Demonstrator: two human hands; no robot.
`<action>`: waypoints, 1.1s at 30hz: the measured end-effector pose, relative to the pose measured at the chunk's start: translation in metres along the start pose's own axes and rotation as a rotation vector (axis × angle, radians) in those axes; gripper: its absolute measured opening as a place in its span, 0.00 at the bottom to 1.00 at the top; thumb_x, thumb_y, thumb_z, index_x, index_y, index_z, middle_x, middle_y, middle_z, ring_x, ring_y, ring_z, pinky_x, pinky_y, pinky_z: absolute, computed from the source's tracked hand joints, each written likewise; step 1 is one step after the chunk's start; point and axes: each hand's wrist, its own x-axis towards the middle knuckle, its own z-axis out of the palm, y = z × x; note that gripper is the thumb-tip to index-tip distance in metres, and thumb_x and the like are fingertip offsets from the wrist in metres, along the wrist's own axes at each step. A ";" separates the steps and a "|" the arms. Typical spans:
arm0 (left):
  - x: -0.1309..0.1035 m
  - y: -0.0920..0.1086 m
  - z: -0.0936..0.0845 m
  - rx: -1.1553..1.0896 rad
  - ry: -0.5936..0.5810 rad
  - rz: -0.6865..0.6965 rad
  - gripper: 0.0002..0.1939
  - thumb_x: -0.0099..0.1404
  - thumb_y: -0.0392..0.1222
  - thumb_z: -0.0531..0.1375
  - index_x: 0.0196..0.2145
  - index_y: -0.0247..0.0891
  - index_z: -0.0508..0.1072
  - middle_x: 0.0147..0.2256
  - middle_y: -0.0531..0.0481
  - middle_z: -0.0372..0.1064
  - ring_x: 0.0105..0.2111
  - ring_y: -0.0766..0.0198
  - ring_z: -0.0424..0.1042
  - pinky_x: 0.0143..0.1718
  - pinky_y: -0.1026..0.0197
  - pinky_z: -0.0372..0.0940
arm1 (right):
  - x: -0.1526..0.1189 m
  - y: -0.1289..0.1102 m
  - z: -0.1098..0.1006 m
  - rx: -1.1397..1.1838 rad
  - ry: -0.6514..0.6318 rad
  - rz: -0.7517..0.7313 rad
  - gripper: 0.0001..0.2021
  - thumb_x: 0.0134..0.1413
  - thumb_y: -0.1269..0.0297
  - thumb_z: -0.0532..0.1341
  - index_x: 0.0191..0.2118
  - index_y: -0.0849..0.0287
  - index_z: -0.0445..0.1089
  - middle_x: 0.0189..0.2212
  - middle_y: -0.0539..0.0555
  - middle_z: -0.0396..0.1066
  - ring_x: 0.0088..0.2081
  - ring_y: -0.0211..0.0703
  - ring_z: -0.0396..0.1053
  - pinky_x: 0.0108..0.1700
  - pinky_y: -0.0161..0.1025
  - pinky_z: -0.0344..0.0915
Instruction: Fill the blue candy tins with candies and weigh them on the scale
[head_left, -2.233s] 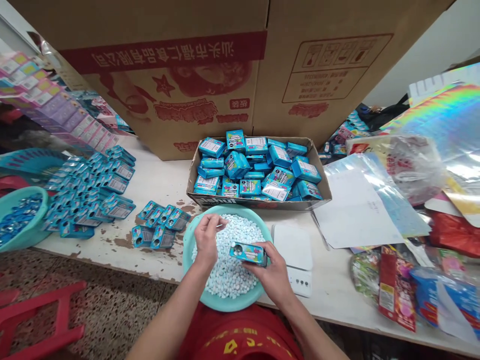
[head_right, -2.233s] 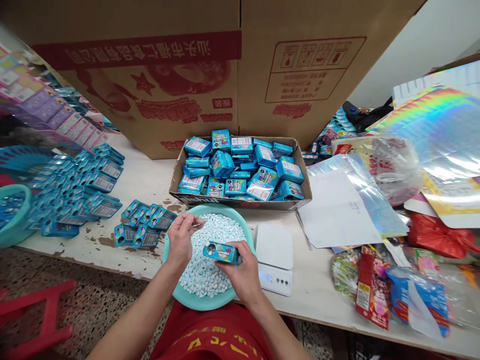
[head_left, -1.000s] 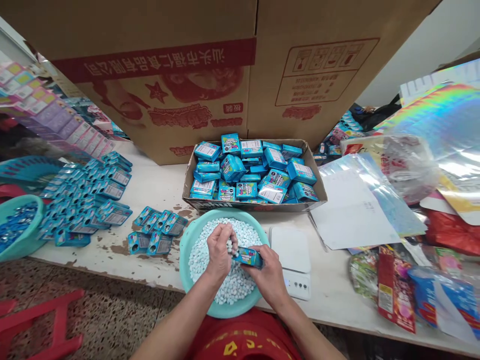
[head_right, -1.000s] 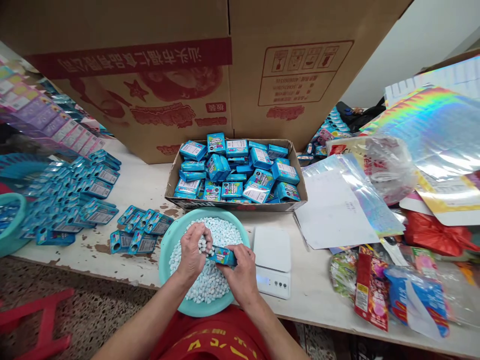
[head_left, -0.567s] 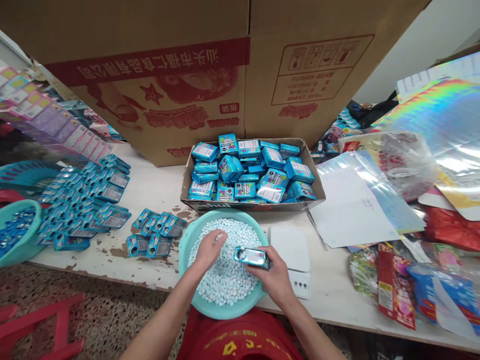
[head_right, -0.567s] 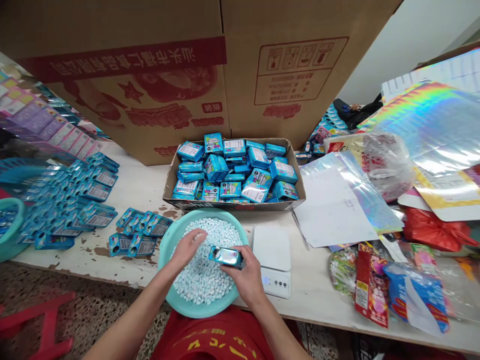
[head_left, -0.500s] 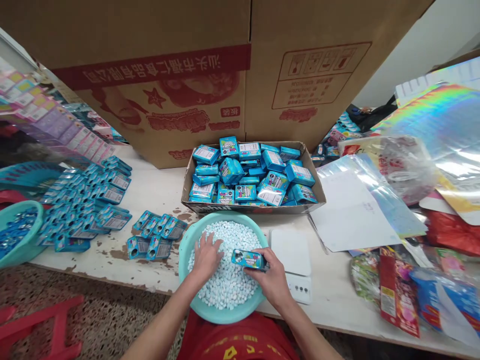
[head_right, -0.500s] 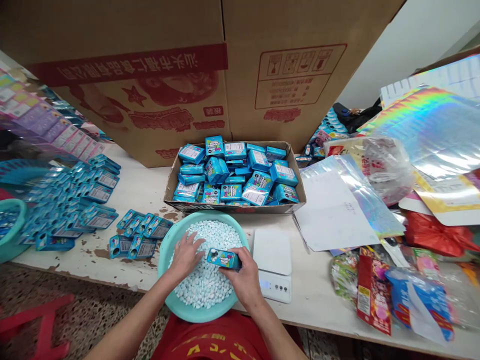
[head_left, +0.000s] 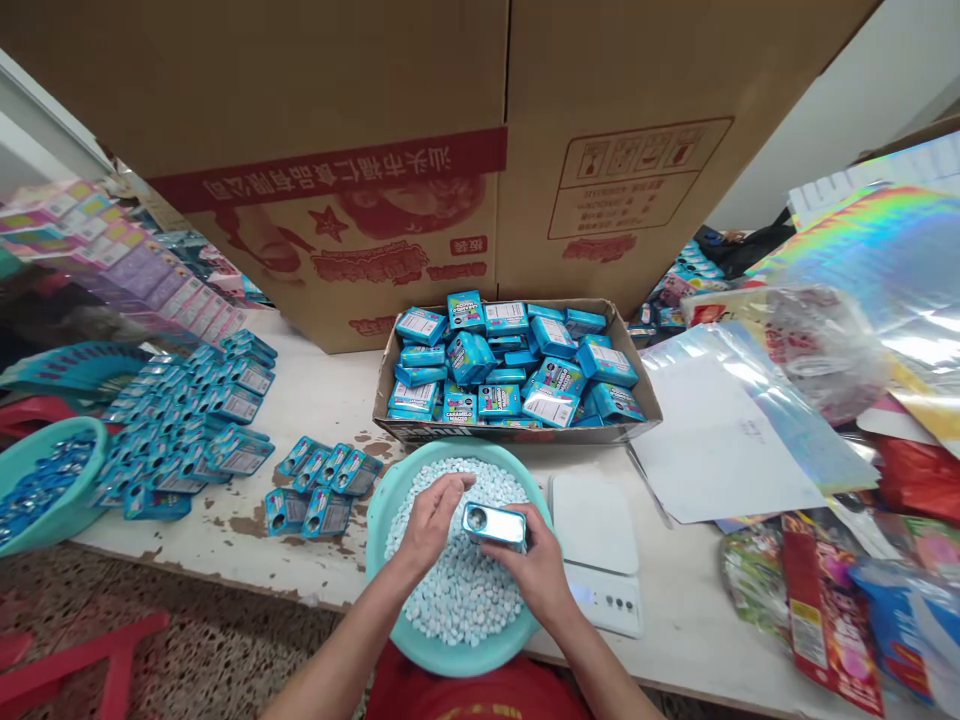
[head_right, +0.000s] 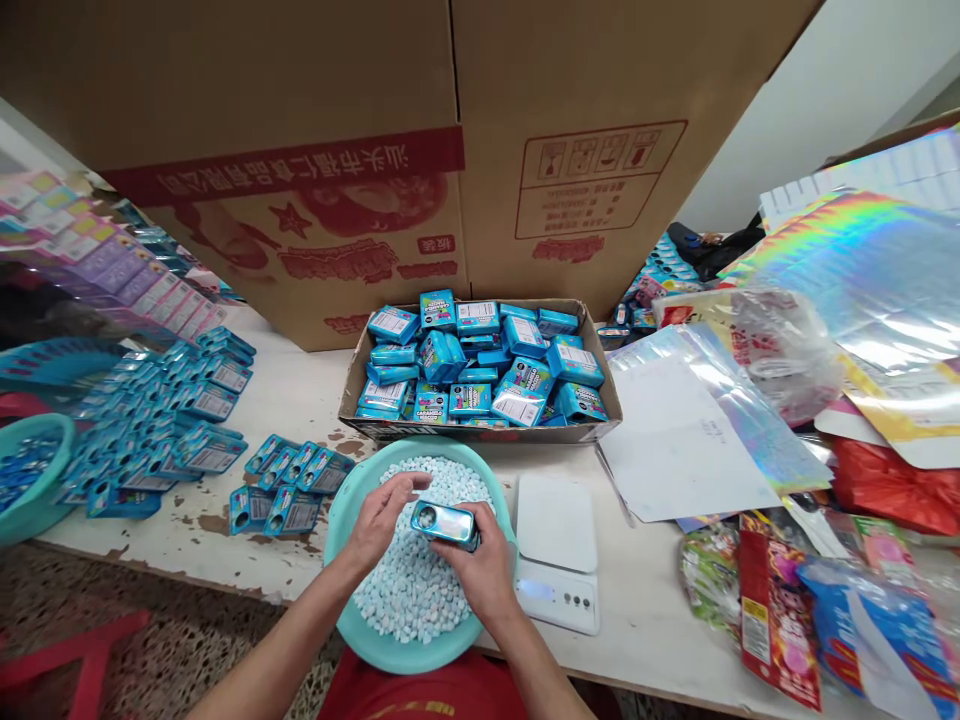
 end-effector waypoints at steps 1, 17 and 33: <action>0.001 -0.001 -0.001 0.010 0.034 0.005 0.17 0.62 0.52 0.54 0.37 0.39 0.77 0.39 0.45 0.74 0.42 0.56 0.71 0.45 0.57 0.63 | -0.001 -0.002 -0.002 0.030 0.004 0.018 0.18 0.31 0.62 0.70 0.33 0.57 0.69 0.31 0.50 0.71 0.34 0.47 0.70 0.38 0.41 0.67; 0.233 0.027 -0.087 1.158 0.191 0.102 0.38 0.59 0.53 0.57 0.61 0.35 0.50 0.55 0.35 0.60 0.55 0.45 0.60 0.52 0.49 0.57 | 0.034 0.054 -0.095 -0.093 0.779 0.296 0.31 0.27 0.45 0.67 0.39 0.60 0.66 0.31 0.53 0.71 0.37 0.51 0.68 0.42 0.47 0.65; 0.078 0.030 -0.037 1.025 0.162 0.837 0.18 0.62 0.36 0.54 0.51 0.39 0.64 0.45 0.43 0.70 0.45 0.56 0.68 0.45 0.55 0.64 | -0.025 0.009 -0.079 -0.589 0.700 -0.633 0.36 0.44 0.62 0.68 0.59 0.56 0.55 0.53 0.63 0.58 0.56 0.61 0.57 0.55 0.62 0.55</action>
